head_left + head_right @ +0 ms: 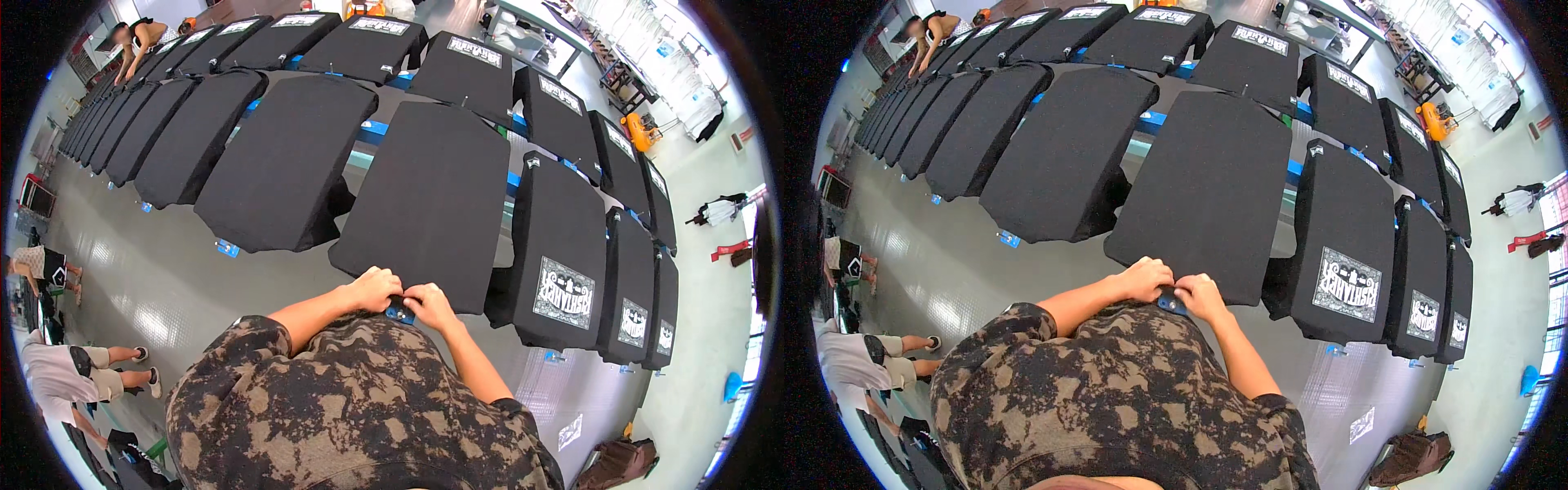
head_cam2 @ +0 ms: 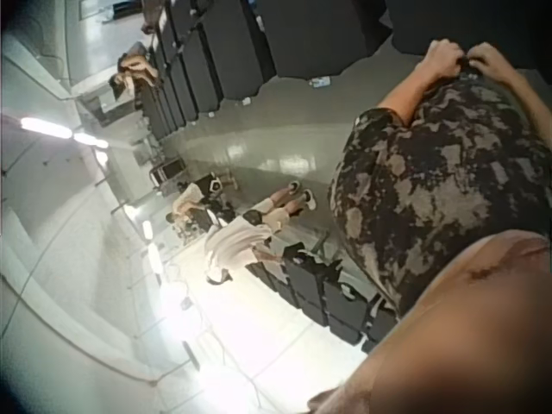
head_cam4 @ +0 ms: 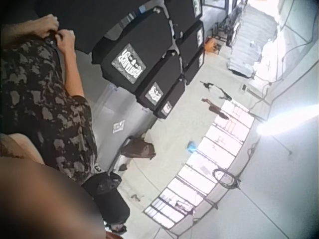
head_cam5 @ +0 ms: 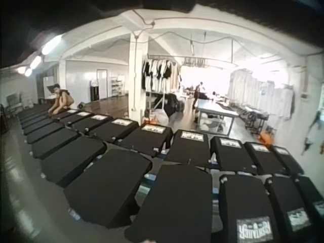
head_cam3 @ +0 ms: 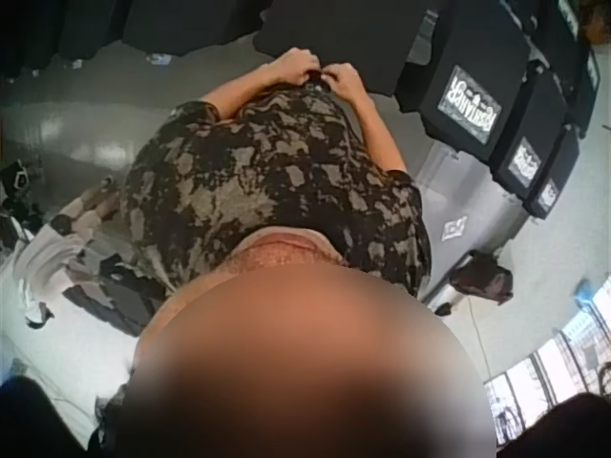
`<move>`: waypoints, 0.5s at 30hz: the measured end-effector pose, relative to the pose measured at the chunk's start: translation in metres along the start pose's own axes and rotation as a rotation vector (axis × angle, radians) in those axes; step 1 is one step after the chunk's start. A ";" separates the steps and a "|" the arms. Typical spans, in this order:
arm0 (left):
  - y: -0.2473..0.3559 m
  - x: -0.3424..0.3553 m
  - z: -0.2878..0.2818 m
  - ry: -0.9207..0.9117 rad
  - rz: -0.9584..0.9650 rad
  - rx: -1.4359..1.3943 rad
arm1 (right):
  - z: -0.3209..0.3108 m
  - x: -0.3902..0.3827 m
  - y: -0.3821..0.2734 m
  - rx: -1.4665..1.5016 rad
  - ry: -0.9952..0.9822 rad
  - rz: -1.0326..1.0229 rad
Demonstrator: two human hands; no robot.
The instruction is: Placing black t-shirts onto printing platens in a screen printing facility.
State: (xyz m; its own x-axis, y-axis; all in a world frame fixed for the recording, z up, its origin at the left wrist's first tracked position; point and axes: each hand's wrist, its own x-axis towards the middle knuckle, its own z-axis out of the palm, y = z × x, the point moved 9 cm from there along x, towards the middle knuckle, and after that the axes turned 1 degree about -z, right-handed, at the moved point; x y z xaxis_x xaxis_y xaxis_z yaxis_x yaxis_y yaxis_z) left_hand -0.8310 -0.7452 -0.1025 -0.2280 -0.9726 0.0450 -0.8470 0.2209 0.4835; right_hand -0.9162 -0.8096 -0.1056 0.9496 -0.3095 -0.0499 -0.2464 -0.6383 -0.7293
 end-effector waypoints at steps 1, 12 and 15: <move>0.000 -0.005 0.000 -0.027 -0.011 -0.039 | 0.003 -0.003 -0.008 -0.032 -0.026 -0.070; -0.023 0.016 -0.010 0.032 -0.189 0.232 | -0.019 -0.004 0.024 -0.545 0.192 0.207; -0.037 0.016 0.002 -0.080 -0.191 0.257 | -0.015 -0.001 0.041 -0.577 0.143 0.284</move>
State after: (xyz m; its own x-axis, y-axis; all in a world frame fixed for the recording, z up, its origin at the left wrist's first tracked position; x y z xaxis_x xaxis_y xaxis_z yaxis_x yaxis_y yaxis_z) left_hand -0.8043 -0.7693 -0.1211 -0.0814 -0.9918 -0.0988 -0.9693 0.0557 0.2395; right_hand -0.9303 -0.8458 -0.1252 0.8068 -0.5871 -0.0663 -0.5860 -0.7808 -0.2167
